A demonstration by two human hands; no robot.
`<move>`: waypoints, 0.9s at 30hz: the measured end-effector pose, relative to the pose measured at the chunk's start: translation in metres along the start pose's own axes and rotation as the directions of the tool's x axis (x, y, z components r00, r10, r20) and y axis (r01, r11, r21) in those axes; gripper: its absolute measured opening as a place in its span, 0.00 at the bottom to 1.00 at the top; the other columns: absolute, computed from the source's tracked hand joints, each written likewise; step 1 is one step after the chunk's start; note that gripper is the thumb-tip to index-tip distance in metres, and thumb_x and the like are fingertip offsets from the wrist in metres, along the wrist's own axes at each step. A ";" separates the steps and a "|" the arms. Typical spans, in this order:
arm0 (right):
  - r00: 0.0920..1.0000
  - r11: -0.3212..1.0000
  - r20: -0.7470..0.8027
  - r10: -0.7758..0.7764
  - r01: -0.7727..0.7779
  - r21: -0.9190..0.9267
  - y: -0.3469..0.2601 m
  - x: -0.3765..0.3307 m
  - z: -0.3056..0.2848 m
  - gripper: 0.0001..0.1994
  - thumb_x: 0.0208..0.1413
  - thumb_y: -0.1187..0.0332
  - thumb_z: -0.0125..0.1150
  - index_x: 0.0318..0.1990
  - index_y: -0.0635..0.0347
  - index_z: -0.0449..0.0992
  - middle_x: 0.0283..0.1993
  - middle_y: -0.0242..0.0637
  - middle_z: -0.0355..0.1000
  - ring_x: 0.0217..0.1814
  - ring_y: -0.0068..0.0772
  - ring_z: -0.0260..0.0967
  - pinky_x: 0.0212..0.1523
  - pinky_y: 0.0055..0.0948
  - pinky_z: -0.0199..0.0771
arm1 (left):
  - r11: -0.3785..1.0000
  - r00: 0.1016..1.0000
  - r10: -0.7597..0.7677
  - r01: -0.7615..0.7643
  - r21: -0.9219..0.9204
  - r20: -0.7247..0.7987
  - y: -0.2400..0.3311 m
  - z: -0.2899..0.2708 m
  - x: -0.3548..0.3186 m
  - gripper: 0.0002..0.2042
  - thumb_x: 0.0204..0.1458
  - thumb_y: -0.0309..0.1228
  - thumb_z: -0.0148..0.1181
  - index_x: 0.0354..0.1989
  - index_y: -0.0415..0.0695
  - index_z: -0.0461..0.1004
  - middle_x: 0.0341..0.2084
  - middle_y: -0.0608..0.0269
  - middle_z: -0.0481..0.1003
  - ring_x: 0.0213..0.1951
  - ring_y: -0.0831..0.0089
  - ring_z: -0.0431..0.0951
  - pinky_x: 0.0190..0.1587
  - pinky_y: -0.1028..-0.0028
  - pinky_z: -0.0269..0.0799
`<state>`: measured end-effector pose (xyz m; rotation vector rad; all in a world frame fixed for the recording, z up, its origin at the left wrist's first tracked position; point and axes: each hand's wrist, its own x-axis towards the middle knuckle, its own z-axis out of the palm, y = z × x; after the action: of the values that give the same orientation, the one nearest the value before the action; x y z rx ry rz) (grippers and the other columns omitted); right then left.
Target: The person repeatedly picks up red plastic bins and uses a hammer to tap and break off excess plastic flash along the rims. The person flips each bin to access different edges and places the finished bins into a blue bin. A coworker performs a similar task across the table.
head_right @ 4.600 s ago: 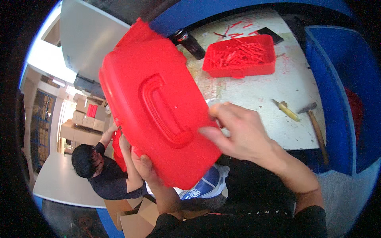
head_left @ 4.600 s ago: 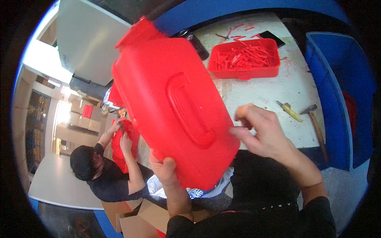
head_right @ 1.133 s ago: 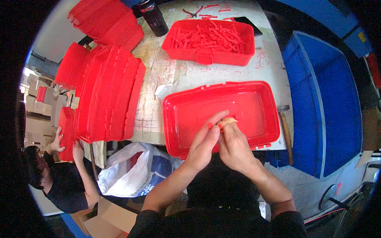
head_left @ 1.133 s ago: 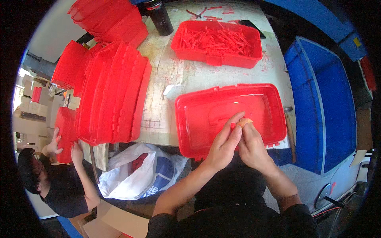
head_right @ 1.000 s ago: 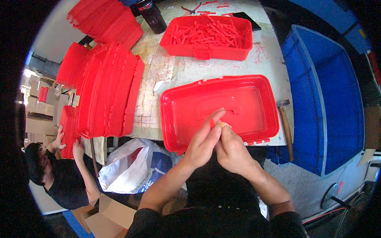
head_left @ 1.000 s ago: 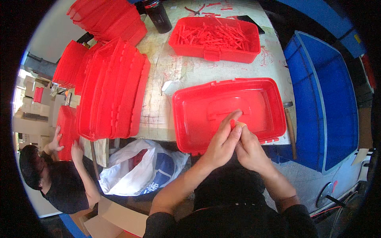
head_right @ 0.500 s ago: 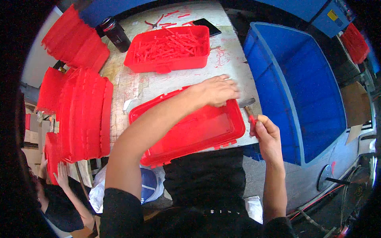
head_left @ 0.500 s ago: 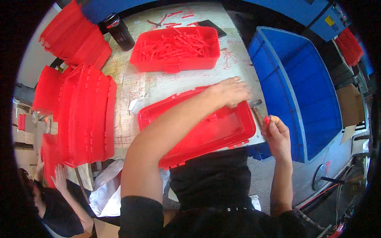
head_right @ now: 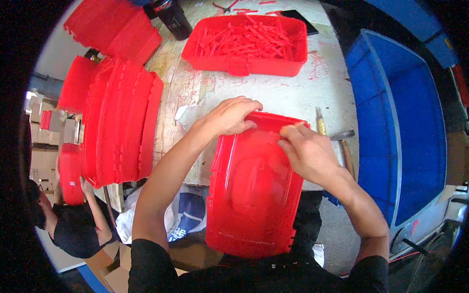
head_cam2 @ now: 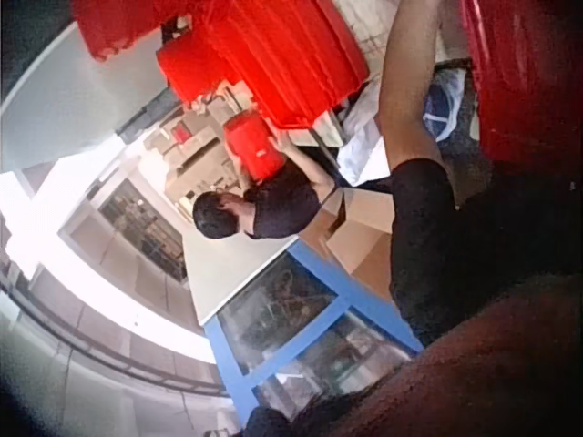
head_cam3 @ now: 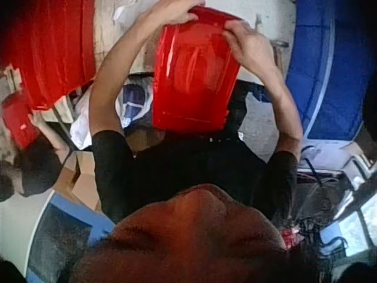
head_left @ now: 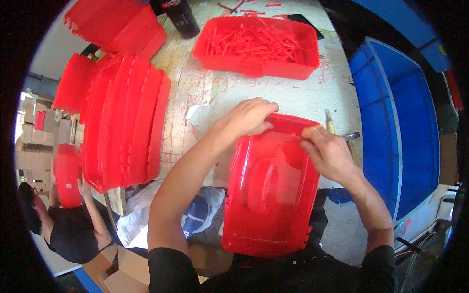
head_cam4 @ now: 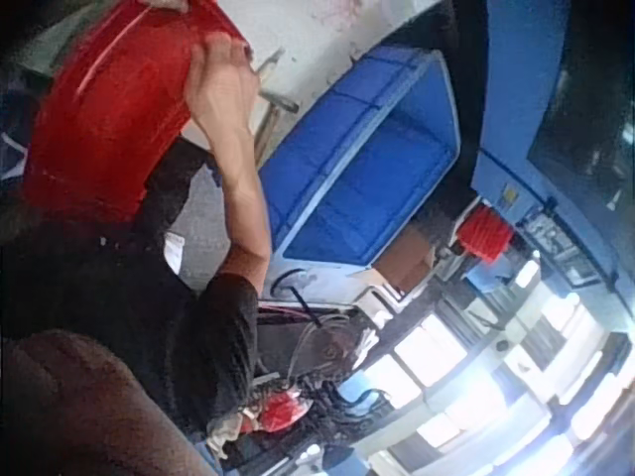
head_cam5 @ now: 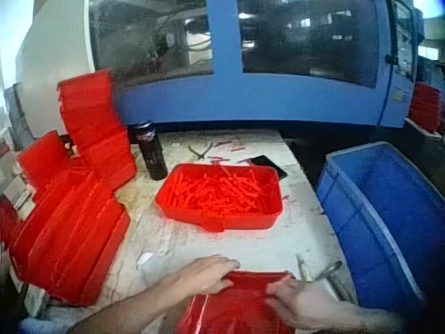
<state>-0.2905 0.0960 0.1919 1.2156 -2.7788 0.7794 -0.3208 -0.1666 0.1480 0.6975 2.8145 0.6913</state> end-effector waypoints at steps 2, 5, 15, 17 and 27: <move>0.996 0.975 0.056 -0.076 0.086 -0.203 -0.008 0.021 0.020 0.09 0.61 0.63 0.58 0.38 0.59 0.72 0.30 0.47 0.77 0.30 0.46 0.78 0.29 0.38 0.78 | 0.997 0.995 -0.065 0.068 -0.041 0.074 -0.001 -0.002 -0.004 0.18 0.44 0.39 0.69 0.40 0.41 0.78 0.36 0.46 0.79 0.45 0.49 0.78 0.48 0.56 0.73; 0.979 0.924 0.198 0.052 0.028 -0.381 -0.011 0.038 0.038 0.08 0.60 0.64 0.60 0.39 0.58 0.71 0.29 0.42 0.77 0.28 0.43 0.78 0.24 0.37 0.76 | 0.993 0.971 -0.113 0.120 -0.020 0.212 -0.002 -0.011 -0.001 0.20 0.41 0.44 0.71 0.37 0.41 0.80 0.32 0.45 0.80 0.40 0.48 0.80 0.45 0.55 0.74; 0.994 0.932 0.105 -0.018 0.054 -0.358 -0.008 0.041 0.047 0.07 0.60 0.66 0.58 0.35 0.58 0.70 0.28 0.39 0.77 0.26 0.39 0.78 0.26 0.36 0.78 | 0.991 0.979 -0.124 0.113 0.078 0.163 0.002 -0.016 0.001 0.26 0.42 0.53 0.70 0.31 0.36 0.82 0.28 0.40 0.79 0.37 0.46 0.81 0.43 0.56 0.76; 0.993 0.937 0.115 -0.009 0.048 -0.347 -0.009 0.042 0.047 0.06 0.59 0.66 0.58 0.35 0.58 0.70 0.28 0.40 0.77 0.26 0.40 0.78 0.25 0.36 0.77 | 0.991 0.983 -0.122 0.112 0.075 0.137 0.002 -0.015 0.000 0.25 0.42 0.52 0.70 0.31 0.36 0.82 0.28 0.40 0.79 0.37 0.46 0.81 0.43 0.56 0.77; 0.999 0.947 0.002 0.032 -0.030 -0.319 -0.016 0.046 0.055 0.11 0.61 0.61 0.58 0.32 0.58 0.70 0.25 0.43 0.76 0.24 0.41 0.77 0.23 0.37 0.75 | 0.988 0.987 -0.134 0.125 0.095 0.090 0.001 -0.013 0.001 0.21 0.43 0.47 0.70 0.29 0.37 0.82 0.28 0.40 0.79 0.36 0.46 0.81 0.41 0.55 0.77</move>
<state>-0.3017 0.0304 0.1599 1.1164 -2.7897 0.3059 -0.3241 -0.1704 0.1599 0.5398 2.7856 0.4984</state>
